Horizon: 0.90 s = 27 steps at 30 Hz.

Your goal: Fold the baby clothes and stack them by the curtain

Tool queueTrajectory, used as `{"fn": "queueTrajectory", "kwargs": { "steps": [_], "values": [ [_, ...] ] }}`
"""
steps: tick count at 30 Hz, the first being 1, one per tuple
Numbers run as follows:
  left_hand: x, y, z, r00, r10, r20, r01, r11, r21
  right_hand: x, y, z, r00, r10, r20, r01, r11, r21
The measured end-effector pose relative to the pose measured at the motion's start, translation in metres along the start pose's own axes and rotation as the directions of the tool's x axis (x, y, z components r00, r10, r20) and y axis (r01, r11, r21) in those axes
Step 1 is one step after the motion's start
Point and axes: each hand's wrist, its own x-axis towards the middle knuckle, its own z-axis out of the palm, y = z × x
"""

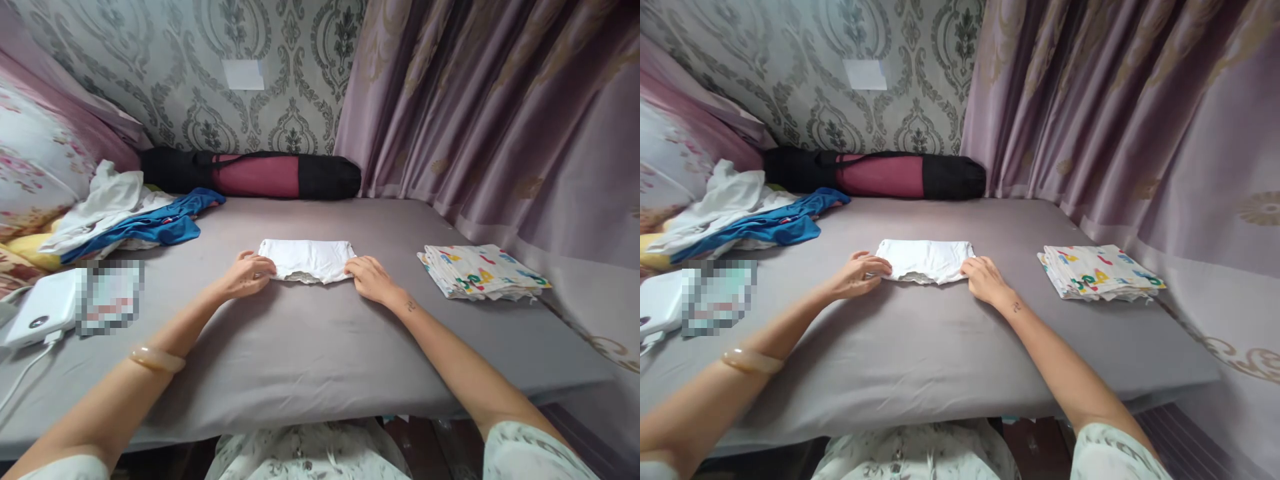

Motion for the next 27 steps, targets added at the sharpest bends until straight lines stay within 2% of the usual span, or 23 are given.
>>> {"fn": "queueTrajectory", "kwargs": {
  "steps": [2, 4, 6, 8, 10, 12, 14, 19, 23, 25, 27],
  "values": [
    [0.015, 0.009, -0.001, 0.991, -0.127, -0.04, 0.126, 0.992, -0.033, 0.018, -0.011, -0.001, 0.995, 0.103, -0.016, -0.103, 0.995, -0.006],
    [0.035, 0.019, 0.004, 0.964, -0.232, -0.127, 0.231, 0.973, -0.027, 0.041, -0.026, 0.002, 0.986, 0.161, -0.051, -0.16, 0.987, 0.025],
    [0.054, 0.028, 0.014, 0.955, -0.242, -0.173, 0.248, 0.969, 0.01, 0.065, -0.041, 0.01, 0.985, 0.162, -0.063, -0.158, 0.985, 0.063],
    [0.068, 0.033, 0.025, 0.977, -0.183, -0.112, 0.191, 0.979, 0.069, 0.082, -0.053, 0.02, 0.987, 0.158, -0.04, -0.155, 0.986, 0.066],
    [0.074, 0.032, 0.034, 0.993, -0.12, 0.005, 0.118, 0.987, 0.109, 0.09, -0.059, 0.031, 0.989, 0.15, 0.021, -0.151, 0.987, 0.061],
    [0.074, 0.026, 0.04, 0.99, -0.091, 0.107, 0.078, 0.99, 0.115, 0.091, -0.06, 0.039, 0.984, 0.154, 0.086, -0.16, 0.984, 0.073],
    [0.07, 0.02, 0.042, 0.983, -0.084, 0.162, 0.067, 0.992, 0.107, 0.088, -0.058, 0.045, 0.978, 0.169, 0.124, -0.181, 0.979, 0.098],
    [0.066, 0.014, 0.036, 0.964, -0.079, 0.254, 0.057, 0.994, 0.09, 0.087, -0.052, 0.048, 0.972, 0.169, 0.161, -0.192, 0.972, 0.137],
    [0.074, 0.012, 0.024, 0.945, -0.054, 0.323, 0.032, 0.997, 0.072, 0.093, -0.047, 0.042, 0.958, 0.169, 0.233, -0.21, 0.964, 0.166],
    [0.08, 0.01, 0.019, 0.943, -0.029, 0.331, 0.01, 0.998, 0.06, 0.097, -0.045, 0.038, 0.95, 0.162, 0.268, -0.216, 0.958, 0.188],
    [0.085, 0.009, 0.019, 0.957, -0.017, 0.291, -0.001, 0.998, 0.062, 0.1, -0.045, 0.035, 0.953, 0.165, 0.256, -0.216, 0.958, 0.187]
  ]
}}
